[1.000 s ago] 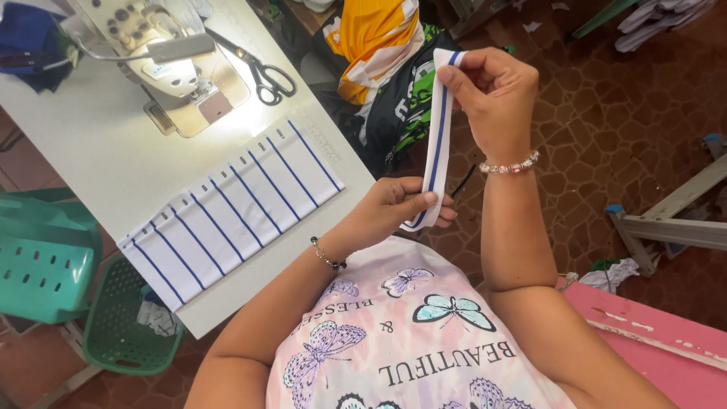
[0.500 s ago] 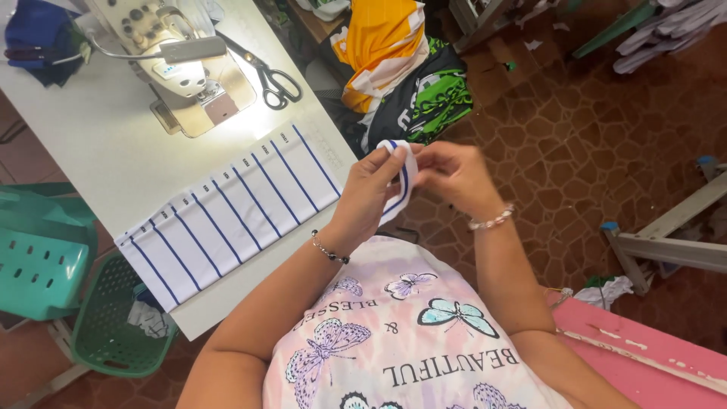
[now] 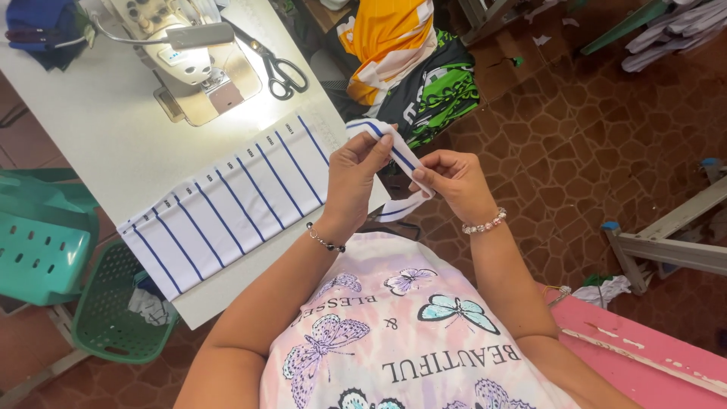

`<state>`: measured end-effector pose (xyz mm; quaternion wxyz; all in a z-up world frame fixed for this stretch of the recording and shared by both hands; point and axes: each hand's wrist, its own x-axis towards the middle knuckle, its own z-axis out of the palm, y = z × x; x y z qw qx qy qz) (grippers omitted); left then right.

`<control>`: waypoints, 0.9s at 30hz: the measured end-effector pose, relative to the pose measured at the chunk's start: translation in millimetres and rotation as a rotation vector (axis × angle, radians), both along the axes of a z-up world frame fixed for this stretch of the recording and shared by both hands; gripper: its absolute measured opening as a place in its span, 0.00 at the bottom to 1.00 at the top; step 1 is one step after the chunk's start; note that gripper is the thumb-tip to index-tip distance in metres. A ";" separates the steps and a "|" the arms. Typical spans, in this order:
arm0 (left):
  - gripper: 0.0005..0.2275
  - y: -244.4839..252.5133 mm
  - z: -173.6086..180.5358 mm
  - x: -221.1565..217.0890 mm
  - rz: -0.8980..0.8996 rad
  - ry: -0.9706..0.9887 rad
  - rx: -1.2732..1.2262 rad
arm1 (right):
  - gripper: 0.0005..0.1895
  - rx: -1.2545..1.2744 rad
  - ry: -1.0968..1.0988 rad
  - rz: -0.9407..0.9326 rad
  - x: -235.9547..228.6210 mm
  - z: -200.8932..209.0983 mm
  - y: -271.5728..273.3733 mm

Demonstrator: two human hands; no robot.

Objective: Cutting strips of fabric along marked lines using scissors and handling small fabric pieces in a sewing environment.

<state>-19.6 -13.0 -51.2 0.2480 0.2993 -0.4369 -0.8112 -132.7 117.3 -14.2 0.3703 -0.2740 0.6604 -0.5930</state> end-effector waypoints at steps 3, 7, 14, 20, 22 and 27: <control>0.16 8.1 11.6 3.5 -0.083 0.175 -0.018 | 0.08 0.037 0.187 0.009 1.1 -4.0 -2.0; 0.38 18.8 -21.6 30.4 -0.469 0.050 -0.275 | 0.08 -0.173 0.180 -0.087 -18.0 9.4 -0.2; 0.28 -55.0 -16.9 99.3 -0.094 -0.031 -0.468 | 0.09 -0.374 0.425 -0.031 19.0 47.0 -74.7; 0.28 -98.7 -43.6 148.0 -0.045 -0.093 -0.263 | 0.07 -0.327 0.108 0.491 93.3 49.2 -138.8; 0.23 -145.4 -33.4 168.7 0.058 -0.093 -0.198 | 0.08 -0.307 0.117 0.482 81.5 24.3 -155.2; 0.07 -263.5 -8.1 208.8 0.602 -0.011 0.123 | 0.12 0.437 0.195 0.209 38.6 -70.2 -202.2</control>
